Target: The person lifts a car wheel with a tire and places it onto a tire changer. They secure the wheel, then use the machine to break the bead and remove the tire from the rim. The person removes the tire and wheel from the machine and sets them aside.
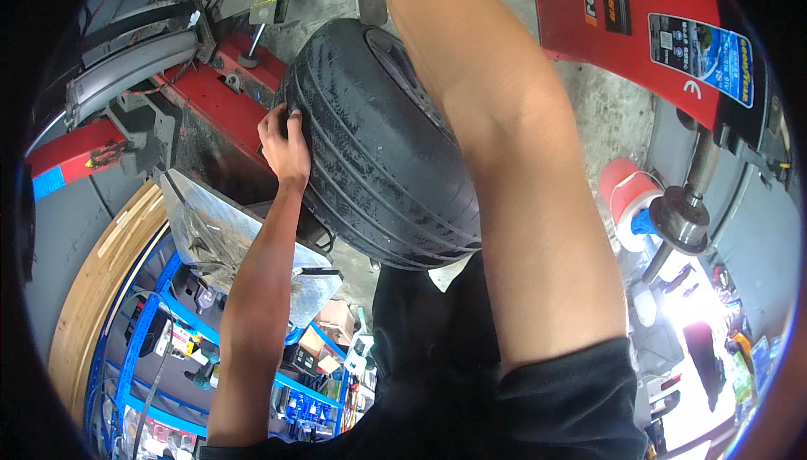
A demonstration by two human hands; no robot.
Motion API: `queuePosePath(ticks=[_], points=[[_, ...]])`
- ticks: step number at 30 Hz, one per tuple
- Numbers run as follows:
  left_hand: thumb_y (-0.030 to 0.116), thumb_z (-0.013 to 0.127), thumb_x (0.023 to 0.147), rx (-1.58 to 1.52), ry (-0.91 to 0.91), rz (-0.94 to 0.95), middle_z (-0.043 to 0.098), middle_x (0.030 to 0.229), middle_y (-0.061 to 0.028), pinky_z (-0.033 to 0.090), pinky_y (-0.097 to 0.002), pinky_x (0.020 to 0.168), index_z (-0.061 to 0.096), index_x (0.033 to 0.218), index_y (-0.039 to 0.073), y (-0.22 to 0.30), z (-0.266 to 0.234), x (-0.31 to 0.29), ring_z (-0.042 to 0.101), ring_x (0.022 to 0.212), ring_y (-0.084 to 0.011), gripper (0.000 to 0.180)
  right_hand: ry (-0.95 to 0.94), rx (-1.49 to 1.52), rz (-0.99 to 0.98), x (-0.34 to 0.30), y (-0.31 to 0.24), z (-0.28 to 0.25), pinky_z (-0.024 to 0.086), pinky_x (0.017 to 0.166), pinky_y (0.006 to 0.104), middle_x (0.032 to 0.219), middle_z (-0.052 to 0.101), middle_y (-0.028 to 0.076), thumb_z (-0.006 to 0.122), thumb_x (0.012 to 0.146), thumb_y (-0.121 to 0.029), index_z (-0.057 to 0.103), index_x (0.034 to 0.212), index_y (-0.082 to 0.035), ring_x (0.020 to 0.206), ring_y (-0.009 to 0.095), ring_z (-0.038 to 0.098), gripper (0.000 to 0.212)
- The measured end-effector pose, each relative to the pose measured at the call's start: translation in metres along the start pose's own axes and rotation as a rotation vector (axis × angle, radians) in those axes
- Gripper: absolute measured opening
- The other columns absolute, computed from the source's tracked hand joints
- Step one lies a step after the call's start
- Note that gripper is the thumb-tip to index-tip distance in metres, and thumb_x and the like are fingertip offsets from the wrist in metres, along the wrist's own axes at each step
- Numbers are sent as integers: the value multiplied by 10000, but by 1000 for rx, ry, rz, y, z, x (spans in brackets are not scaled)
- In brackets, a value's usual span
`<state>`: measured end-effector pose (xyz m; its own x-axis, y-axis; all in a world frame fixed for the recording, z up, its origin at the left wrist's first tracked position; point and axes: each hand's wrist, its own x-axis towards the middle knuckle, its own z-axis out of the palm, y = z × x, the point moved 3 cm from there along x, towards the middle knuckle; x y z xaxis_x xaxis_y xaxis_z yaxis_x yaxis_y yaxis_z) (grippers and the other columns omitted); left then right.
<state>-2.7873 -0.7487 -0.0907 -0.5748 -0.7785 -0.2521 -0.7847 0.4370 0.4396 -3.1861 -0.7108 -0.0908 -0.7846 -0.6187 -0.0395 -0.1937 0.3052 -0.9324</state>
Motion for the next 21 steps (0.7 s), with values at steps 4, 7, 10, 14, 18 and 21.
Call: queuePosePath(ticks=[4,7,10,14,18,21], points=[[466,655,966,26,-15,-38,585,1434,-103,380,-464,1145,680,1361,122,0,1,3,548,1357,-330,524,16,76,20,-2,-2,3,611,735,400,776,796,133,708,899,-493,838,831,-33,718,243,773,483],[461,658,968,9,-1,-15,592,1430,-109,385,-466,1147,685,1356,116,-2,1,6,557,1348,-336,520,31,109,9,-4,-4,2,608,735,400,780,798,118,707,890,-496,834,826,-29,720,251,771,488],[455,661,971,1,-2,-11,602,1421,-123,394,-474,1147,692,1348,110,-5,2,9,563,1342,-349,512,-19,73,4,-3,-5,0,601,726,404,776,795,119,711,875,-491,831,816,-36,712,258,765,475],[438,658,982,2,0,75,618,1399,-145,426,-487,1130,699,1339,100,-5,1,14,582,1320,-376,493,-86,-4,-106,-1,-6,-4,591,728,422,766,774,164,706,868,-480,815,799,-27,724,282,762,471],[375,661,993,-41,2,84,612,1379,-208,458,-480,1108,704,1323,60,-4,0,14,600,1280,-414,458,-78,-36,-209,2,-9,-5,595,769,449,787,770,198,671,845,-433,818,793,-27,755,328,764,435],[354,655,1004,-91,-2,81,609,1375,-222,450,-479,1113,696,1334,26,-2,-1,12,597,1281,-416,467,-121,-55,-220,4,-12,-4,602,786,448,792,779,179,642,840,-410,831,796,-39,762,323,768,419]])
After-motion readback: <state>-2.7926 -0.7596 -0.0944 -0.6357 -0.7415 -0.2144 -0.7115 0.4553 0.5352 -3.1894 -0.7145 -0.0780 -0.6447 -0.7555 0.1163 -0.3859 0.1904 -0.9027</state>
